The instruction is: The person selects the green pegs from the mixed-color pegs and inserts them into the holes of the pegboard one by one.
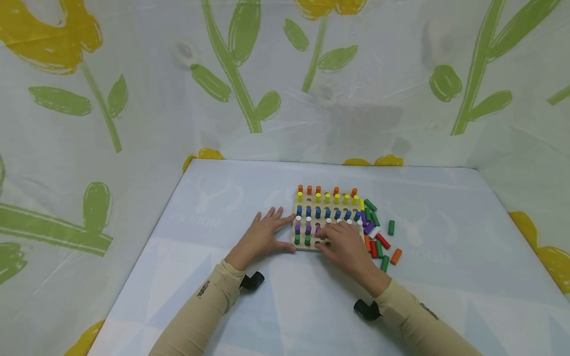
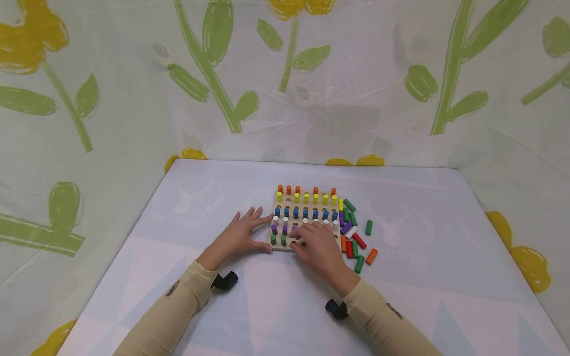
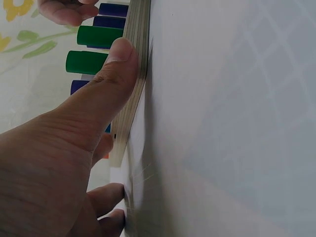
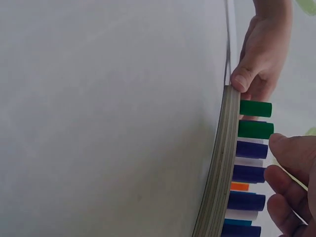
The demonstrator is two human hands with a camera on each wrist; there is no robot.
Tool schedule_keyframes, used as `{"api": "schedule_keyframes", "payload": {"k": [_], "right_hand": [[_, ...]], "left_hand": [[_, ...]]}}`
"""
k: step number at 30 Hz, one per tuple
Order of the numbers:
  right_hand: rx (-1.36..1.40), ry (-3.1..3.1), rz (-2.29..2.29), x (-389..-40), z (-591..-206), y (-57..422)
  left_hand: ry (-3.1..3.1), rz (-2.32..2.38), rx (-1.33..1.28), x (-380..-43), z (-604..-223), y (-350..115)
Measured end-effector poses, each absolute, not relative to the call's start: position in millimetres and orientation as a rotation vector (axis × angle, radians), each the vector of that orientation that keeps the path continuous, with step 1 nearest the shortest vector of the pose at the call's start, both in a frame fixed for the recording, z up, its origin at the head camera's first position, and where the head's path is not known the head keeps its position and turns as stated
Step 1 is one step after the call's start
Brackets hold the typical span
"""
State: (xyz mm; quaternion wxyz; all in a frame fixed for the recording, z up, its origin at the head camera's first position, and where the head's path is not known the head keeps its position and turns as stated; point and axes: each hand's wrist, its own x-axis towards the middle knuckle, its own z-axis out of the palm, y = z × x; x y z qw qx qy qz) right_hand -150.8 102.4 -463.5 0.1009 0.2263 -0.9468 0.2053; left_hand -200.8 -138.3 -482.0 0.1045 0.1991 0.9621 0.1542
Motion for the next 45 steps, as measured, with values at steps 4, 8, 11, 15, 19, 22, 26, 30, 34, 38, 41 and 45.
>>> {"api": "schedule_keyframes", "payload": {"k": [4, 8, 11, 15, 19, 22, 26, 30, 34, 38, 41, 45], "right_hand": [[0.667, -2.79, 0.608, -149.8, -462.0, 104.9], [0.648, -2.788, 0.6, -148.7, -462.3, 108.0], [0.638, -2.791, 0.597, -148.0, -463.4, 111.1], [0.633, -2.808, 0.568, -147.6, -464.4, 115.2], [0.625, -2.826, 0.556, -146.8, -464.5, 119.3], [0.618, -2.828, 0.556, -145.5, -464.0, 122.5], [0.615, -2.809, 0.559, -143.3, -463.5, 126.4], [0.613, -2.795, 0.57, -141.5, -464.3, 130.3], [0.604, -2.806, 0.584, -141.3, -465.9, 135.4], [0.592, -2.833, 0.563, -142.5, -465.9, 140.1], [0.59, -2.828, 0.542, -142.4, -464.9, 142.5], [0.576, -2.809, 0.545, -140.1, -464.0, 146.7]], "left_hand": [[2.832, 0.462, 0.581, -199.7, -480.6, -138.6], [2.832, 0.465, 0.578, -199.1, -479.7, -138.4], [2.832, 0.462, 0.58, -199.1, -479.9, -138.2], [2.831, 0.457, 0.58, -199.6, -480.3, -138.3], [2.831, 0.454, 0.573, -200.3, -480.7, -137.8], [2.831, 0.45, 0.574, -200.2, -481.1, -137.8], [2.835, 0.453, 0.578, -200.0, -481.1, -138.0], [2.839, 0.465, 0.583, -199.8, -481.0, -138.0], [2.836, 0.465, 0.582, -200.1, -481.8, -138.1], [2.829, 0.465, 0.57, -200.4, -481.0, -138.3], [2.827, 0.471, 0.567, -200.5, -480.6, -138.3], [2.827, 0.472, 0.574, -200.6, -481.1, -138.5]]}}
